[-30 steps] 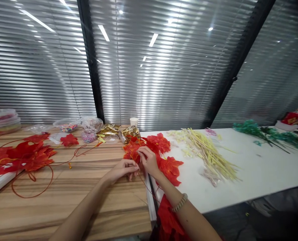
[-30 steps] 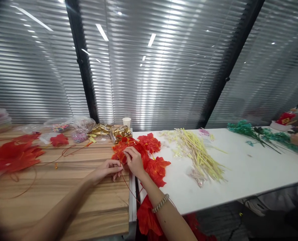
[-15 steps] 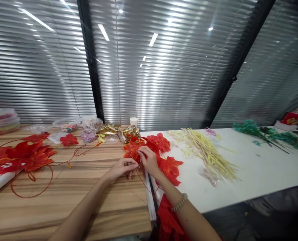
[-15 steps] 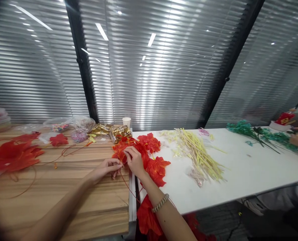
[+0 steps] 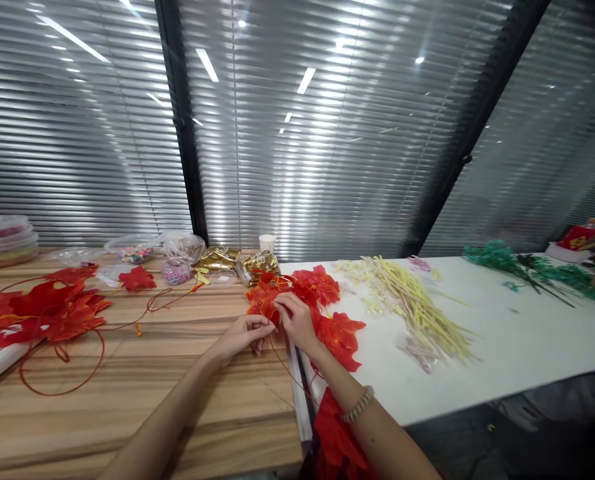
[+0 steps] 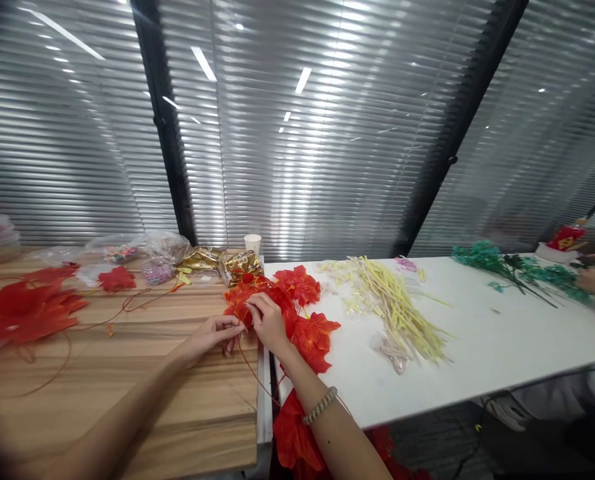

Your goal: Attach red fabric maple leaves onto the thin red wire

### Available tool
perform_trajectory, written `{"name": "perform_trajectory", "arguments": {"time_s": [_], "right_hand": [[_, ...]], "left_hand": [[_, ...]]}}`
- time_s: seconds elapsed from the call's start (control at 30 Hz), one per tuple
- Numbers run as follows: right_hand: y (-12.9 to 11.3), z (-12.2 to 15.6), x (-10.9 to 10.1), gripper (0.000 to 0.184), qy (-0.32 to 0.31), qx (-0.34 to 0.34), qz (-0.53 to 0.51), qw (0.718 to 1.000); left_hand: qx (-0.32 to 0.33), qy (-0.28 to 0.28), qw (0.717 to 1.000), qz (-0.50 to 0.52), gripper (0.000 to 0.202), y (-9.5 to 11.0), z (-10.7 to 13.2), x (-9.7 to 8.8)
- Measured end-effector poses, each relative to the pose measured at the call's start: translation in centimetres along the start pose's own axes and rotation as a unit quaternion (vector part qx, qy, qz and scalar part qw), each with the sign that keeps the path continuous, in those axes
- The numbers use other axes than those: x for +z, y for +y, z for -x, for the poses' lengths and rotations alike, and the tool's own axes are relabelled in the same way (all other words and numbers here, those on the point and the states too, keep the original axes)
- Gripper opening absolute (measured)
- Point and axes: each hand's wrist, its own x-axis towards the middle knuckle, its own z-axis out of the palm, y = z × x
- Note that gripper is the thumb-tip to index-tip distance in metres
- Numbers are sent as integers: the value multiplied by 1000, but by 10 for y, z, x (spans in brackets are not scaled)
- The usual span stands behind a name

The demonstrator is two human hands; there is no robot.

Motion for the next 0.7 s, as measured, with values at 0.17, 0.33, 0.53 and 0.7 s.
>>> {"name": "perform_trajectory", "arguments": {"time_s": [0.17, 0.33, 0.53, 0.7], "right_hand": [[0, 0, 0, 19, -5, -1, 0, 1000], [-1, 0, 0, 19, -8, 3, -2, 1000], [-2, 0, 0, 19, -10, -1, 3, 1000], [-2, 0, 1, 19, -14, 3, -1, 1000]], "left_hand": [[-3, -2, 1000, -5, 32, 2, 0, 0], [-9, 3, 1000, -9, 33, 2, -1, 1], [-11, 4, 1000, -6, 32, 2, -1, 2], [-9, -2, 1000, -11, 33, 2, -1, 3]]}}
